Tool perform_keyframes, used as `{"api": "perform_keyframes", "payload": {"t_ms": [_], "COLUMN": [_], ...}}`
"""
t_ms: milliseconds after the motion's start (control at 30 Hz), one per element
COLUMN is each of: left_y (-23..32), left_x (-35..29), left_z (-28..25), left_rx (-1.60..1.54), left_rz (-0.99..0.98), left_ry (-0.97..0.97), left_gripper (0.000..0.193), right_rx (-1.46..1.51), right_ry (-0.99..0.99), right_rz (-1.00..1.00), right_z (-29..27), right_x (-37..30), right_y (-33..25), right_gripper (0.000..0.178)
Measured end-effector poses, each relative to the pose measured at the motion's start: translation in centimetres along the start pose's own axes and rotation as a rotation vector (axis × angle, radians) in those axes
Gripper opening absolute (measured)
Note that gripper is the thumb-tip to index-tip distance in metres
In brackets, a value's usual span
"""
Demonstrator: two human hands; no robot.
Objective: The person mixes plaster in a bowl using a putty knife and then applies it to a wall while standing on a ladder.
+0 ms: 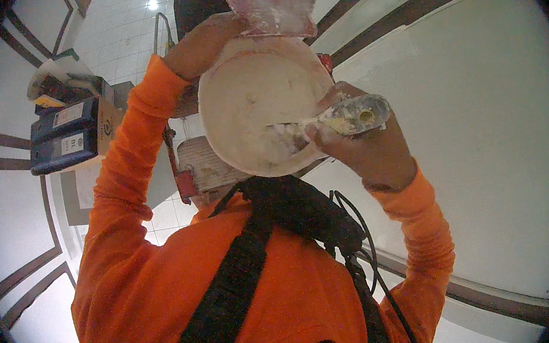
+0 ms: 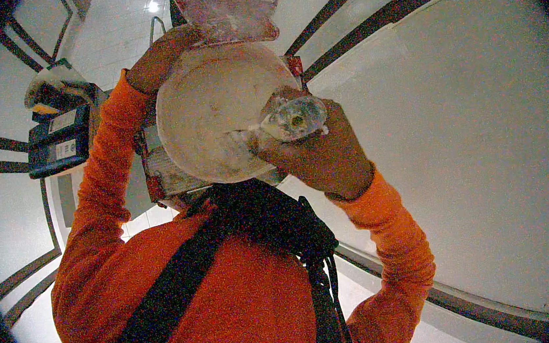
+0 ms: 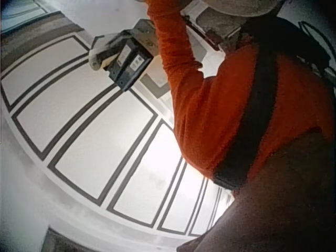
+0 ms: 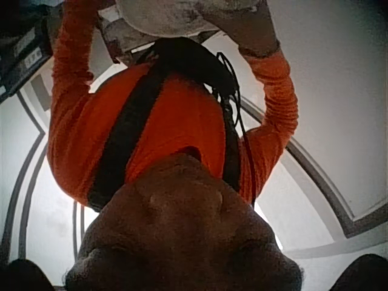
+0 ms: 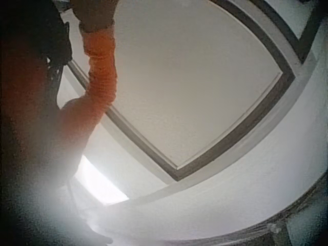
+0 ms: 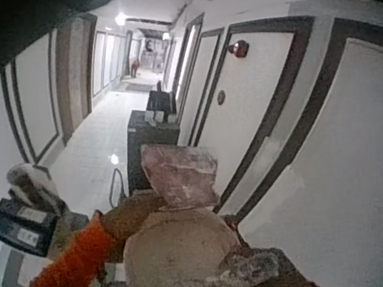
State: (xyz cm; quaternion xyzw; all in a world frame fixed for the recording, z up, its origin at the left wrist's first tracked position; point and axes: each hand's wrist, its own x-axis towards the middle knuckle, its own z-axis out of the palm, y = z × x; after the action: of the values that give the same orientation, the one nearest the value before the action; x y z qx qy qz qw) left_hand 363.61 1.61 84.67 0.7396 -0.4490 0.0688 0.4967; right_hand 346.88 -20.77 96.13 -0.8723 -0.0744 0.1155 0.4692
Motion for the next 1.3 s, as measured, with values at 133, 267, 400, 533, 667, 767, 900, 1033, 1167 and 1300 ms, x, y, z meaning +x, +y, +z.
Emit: {"api": "perform_keyframes", "payload": {"t_ms": [133, 267, 400, 533, 667, 767, 900, 1033, 1167, 1300], "left_y": [-2.8, -2.1, -3.9, -3.5, -3.0, -0.9, -2.6, -3.4, 0.4, 0.5], "left_x": [-0.5, -0.6, -0.8, -0.6, -0.4, 0.3, -0.2, -0.4, -0.2, -0.5], "left_z": [0.6, 0.5, 1.0, 0.9, 0.7, 0.3, 1.0, 1.0, -0.3, -0.3], "left_rx": [-0.219, -0.228, -0.355, -0.139, -0.027, 0.11, -0.156, -0.293, 0.112, 0.282], "left_rz": [-0.111, -0.175, -0.214, -0.024, -0.047, 0.044, -0.056, -0.153, -0.012, -0.12], "left_ry": [-0.025, -0.003, 0.013, -0.018, -0.022, -0.012, -0.016, 0.024, -0.044, -0.1], "left_gripper": [0.033, 0.032, 0.031, 0.039, 0.036, 0.036, 0.038, 0.039, 0.036, 0.035], "right_rx": [-0.09, -0.298, -0.428, -0.521, -0.45, -0.506, -0.493, -0.515, -0.334, -0.398], "right_ry": [0.006, 0.071, 0.014, -0.175, -0.038, -0.044, 0.018, -0.043, -0.028, -0.081], "right_rz": [-0.227, -0.37, -0.442, -0.428, -0.374, -0.456, -0.487, -0.529, -0.325, -0.45], "right_z": [-0.4, 0.0, 0.1, -0.5, -0.1, -0.1, -0.6, -0.4, -0.7, -0.1], "right_x": [1.1, 1.2, -0.4, -2.8, -2.0, -2.4, -1.4, -1.3, -2.2, -2.3], "right_y": [0.5, 0.1, 1.0, -0.1, 1.5, 0.4, -0.2, 0.6, 0.3, 0.2], "right_gripper": [0.019, 0.027, 0.036, 0.043, 0.04, 0.033, 0.029, 0.033, 0.037, 0.033]}}
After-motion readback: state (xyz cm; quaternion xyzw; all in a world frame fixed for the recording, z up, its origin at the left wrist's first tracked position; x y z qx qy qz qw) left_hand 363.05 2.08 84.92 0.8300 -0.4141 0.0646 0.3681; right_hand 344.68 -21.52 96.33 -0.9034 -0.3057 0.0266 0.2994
